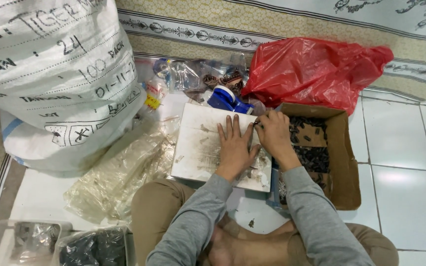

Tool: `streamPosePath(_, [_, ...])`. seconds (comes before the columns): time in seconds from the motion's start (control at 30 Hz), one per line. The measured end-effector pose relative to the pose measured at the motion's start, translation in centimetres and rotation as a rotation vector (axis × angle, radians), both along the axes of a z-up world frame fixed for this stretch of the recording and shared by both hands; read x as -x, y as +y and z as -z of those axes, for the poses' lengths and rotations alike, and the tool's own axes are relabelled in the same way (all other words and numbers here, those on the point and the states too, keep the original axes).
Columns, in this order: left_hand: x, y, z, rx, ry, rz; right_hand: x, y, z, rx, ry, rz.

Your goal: The person takes small dark components from a cardboard box and places them onto a white board containing several small bolts, and into small plastic containers.

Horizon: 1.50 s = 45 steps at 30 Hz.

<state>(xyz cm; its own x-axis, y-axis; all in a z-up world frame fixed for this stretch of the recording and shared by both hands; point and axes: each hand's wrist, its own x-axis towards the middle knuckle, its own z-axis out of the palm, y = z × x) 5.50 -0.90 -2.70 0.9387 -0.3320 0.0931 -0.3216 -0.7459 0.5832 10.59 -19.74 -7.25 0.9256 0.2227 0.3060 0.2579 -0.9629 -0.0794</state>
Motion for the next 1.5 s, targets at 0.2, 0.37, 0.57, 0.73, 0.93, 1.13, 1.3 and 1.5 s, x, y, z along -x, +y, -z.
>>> streamPosePath(0.2, [0.2,0.3,-0.7,0.0,0.031,0.015,1.6,0.3,-2.7,-0.09,0.026,0.029])
streamPosePath(0.37, [0.1,0.7,-0.9,0.009,0.047,0.021,4.2,-4.0,-7.6,-0.135,0.131,0.113])
streamPosePath(0.57, [1.9,0.3,-0.7,-0.112,0.017,0.064,12.2,-14.4,-7.0,-0.105,0.655,0.453])
streamPosePath(0.73, [4.5,-1.7,-0.1,-0.061,-0.133,0.059,18.3,-17.1,-3.9,-0.161,0.97,0.652])
streamPosePath(0.93, [7.5,-8.1,-1.4,0.169,-0.185,0.257,16.0,-19.2,2.5,-0.408,0.831,0.675])
streamPosePath(1.13, [5.9,-17.1,3.2,-0.035,0.019,0.428,13.5,-18.4,3.7,-0.406,0.669,0.674])
streamPosePath(1.3, [1.5,-23.8,12.4,-0.184,-0.078,0.462,12.4,-17.9,4.4,-0.437,0.622,0.697])
streamPosePath(1.5, [1.8,-25.2,11.9,-0.208,-0.153,0.343,12.7,-16.7,-0.6,-0.507,0.708,0.697])
